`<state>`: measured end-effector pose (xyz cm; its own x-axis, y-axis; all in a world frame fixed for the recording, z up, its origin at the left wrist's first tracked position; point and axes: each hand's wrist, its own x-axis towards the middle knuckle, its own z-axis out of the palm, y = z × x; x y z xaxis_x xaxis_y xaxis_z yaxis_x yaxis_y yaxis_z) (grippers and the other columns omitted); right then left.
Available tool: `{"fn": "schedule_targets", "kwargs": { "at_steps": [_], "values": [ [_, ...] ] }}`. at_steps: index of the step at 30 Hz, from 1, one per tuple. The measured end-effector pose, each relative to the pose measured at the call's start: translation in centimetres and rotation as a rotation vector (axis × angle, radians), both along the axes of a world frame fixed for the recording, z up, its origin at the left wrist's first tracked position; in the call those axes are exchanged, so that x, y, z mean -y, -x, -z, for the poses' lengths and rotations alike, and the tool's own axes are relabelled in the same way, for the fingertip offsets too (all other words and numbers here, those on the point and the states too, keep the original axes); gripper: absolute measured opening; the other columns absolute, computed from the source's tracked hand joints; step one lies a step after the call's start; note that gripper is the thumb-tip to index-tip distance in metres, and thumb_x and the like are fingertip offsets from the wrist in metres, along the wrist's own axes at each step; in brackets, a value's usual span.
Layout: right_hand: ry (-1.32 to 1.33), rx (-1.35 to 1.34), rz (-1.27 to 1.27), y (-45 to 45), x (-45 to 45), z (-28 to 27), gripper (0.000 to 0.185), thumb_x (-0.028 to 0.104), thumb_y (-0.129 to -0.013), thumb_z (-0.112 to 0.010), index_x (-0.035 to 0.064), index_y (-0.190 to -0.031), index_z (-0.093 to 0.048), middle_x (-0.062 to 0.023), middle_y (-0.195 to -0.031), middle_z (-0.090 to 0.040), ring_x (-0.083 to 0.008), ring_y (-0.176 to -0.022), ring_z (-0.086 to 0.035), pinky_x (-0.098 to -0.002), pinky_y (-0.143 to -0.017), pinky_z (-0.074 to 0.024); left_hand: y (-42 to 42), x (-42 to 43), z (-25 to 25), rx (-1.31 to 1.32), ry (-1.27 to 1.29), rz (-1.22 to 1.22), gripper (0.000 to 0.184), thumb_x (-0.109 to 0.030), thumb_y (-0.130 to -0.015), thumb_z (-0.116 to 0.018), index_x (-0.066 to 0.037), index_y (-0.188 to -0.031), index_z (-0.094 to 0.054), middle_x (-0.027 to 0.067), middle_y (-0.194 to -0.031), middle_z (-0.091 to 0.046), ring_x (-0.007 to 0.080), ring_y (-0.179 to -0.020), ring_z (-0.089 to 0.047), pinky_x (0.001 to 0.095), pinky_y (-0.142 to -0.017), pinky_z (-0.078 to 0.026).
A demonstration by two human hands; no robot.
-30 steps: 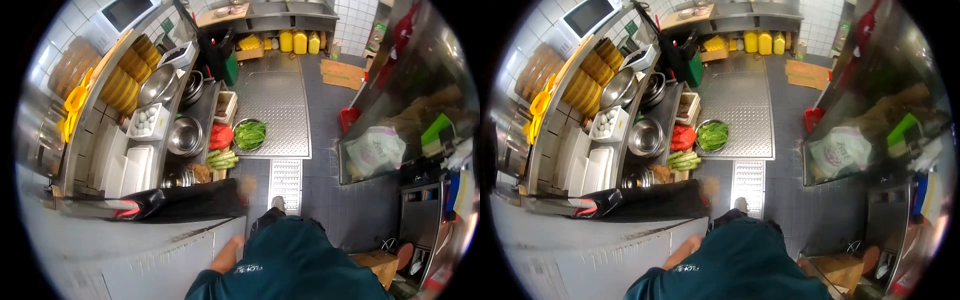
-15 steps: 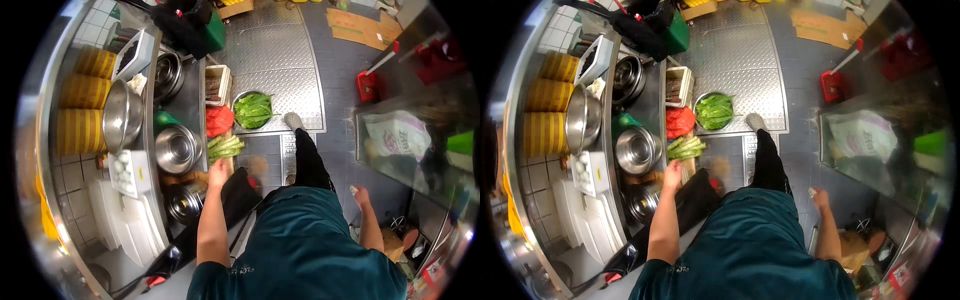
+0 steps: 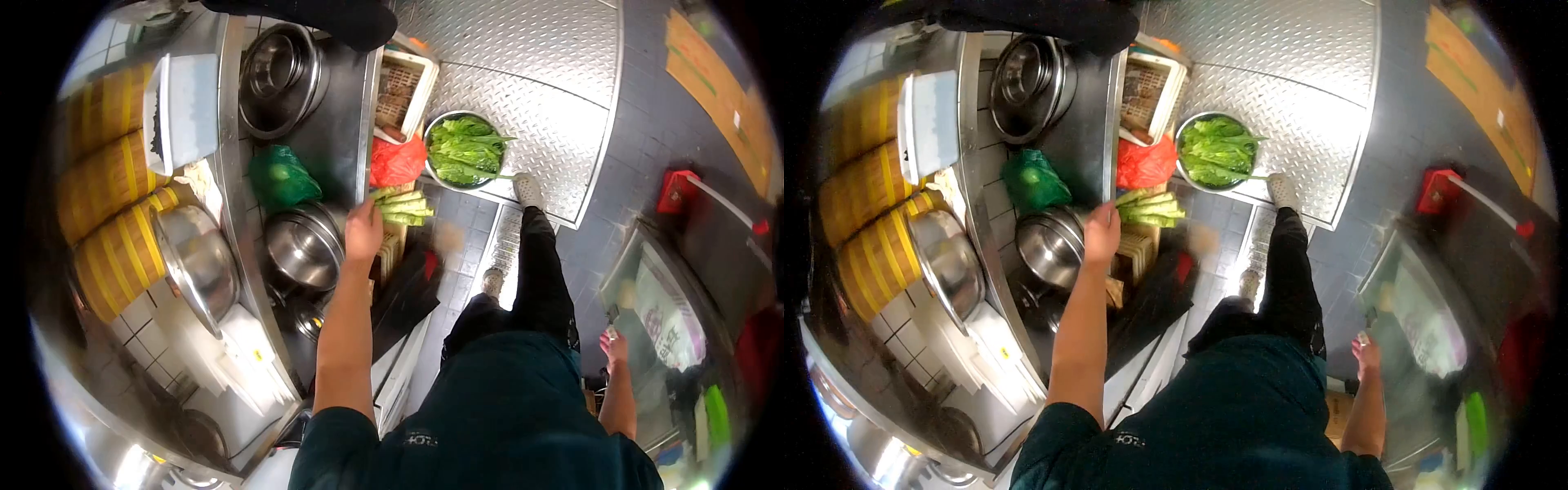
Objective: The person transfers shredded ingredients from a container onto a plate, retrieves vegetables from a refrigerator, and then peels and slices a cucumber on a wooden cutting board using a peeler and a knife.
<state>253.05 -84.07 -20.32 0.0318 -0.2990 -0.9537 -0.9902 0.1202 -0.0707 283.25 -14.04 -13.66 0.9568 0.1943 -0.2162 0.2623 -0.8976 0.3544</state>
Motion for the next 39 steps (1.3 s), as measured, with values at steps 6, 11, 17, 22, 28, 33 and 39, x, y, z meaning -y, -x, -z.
{"fn": "schedule_targets", "kwargs": {
  "at_steps": [6,11,17,22,28,33,39],
  "values": [
    [0.015,-0.098,-0.07,-3.9,3.4,1.0,0.056,0.039,-0.1,-0.065,0.0021,-0.14,-0.055,-0.0116,-0.125,-0.064,-0.0252,-0.112,-0.065,-0.0393,-0.096,-0.0524,-10.2,-1.2,1.1,0.199,-0.128,0.055,0.027,-0.003,-0.09,-0.064,0.005,-0.115,-0.069,0.0245,-0.112,-0.07,0.0429,-0.105,-0.064,0.0494,-0.096,-0.052],
    [0.01,-0.198,-0.079,-2.3,6.7,2.3,0.039,0.03,-0.101,-0.064,0.0073,-0.133,-0.059,-0.0061,-0.112,-0.065,-0.0193,-0.096,-0.065,-0.0354,-0.084,-0.0556,-18.8,-8.2,3.8,0.45,-0.303,-0.006,0.034,-0.012,-0.096,-0.067,0.006,-0.125,-0.066,0.0257,-0.119,-0.069,0.0417,-0.114,-0.064,0.0459,-0.1,-0.051],
    [0.107,-0.26,-0.142,-2.6,9.0,0.6,0.026,0.028,-0.099,-0.064,0.0144,-0.122,-0.063,0.001,-0.094,-0.061,-0.0131,-0.08,-0.06,-0.0332,-0.072,-0.0493,-30.6,-15.6,4.9,0.357,-0.458,-0.205,0.038,-0.018,-0.095,-0.067,0.002,-0.127,-0.067,0.0258,-0.12,-0.069,0.043,-0.113,-0.064,0.0478,-0.098,-0.051],
    [0.21,-0.329,-0.085,-2.3,11.4,-0.2,0.017,0.025,-0.101,-0.062,0.0137,-0.114,-0.062,0.0023,-0.084,-0.056,-0.011,-0.07,-0.054,-0.0296,-0.061,-0.0435,-37.0,-19.4,6.5,0.144,-0.515,-0.236,0.04,-0.022,-0.095,-0.066,0.002,-0.127,-0.066,0.0281,-0.116,-0.07,0.0433,-0.111,-0.066,0.0485,-0.096,-0.052],
    [0.144,-0.321,-0.001,-2.7,13.7,-0.7,0.01,0.024,-0.104,-0.059,0.0147,-0.1,-0.059,0.0038,-0.073,-0.048,-0.0097,-0.06,-0.047,-0.0265,-0.052,-0.035,-39.7,-22.8,8.3,-0.034,-0.573,-0.157,0.032,-0.024,-0.102,-0.06,-0.005,-0.126,-0.07,0.0243,-0.115,-0.072,0.0398,-0.111,-0.068,0.0452,-0.094,-0.053],
    [0.187,-0.373,-0.096,-4.9,12.5,-1.3,0.01,0.023,-0.103,-0.059,0.0147,-0.098,-0.058,0.0037,-0.075,-0.05,-0.0099,-0.06,-0.049,-0.0271,-0.052,-0.0359,-40.2,-22.6,5.0,-0.029,-0.457,-0.284,0.022,-0.023,-0.098,-0.069,-0.004,-0.109,-0.073,0.0162,-0.103,-0.076,0.0293,-0.092,-0.071,0.0394,-0.087,-0.053],
    [0.184,-0.33,-0.118,-6.0,13.7,0.4,0.019,0.025,-0.101,-0.062,0.0132,-0.116,-0.06,-0.0003,-0.083,-0.058,-0.0136,-0.068,-0.058,-0.0297,-0.056,-0.0456,-40.9,-21.2,1.2,0.394,-0.022,-0.646,0.025,-0.023,-0.093,-0.075,-0.001,-0.105,-0.071,0.0077,-0.094,-0.072,0.0219,-0.084,-0.068,0.0378,-0.075,-0.052]
  ]
}}
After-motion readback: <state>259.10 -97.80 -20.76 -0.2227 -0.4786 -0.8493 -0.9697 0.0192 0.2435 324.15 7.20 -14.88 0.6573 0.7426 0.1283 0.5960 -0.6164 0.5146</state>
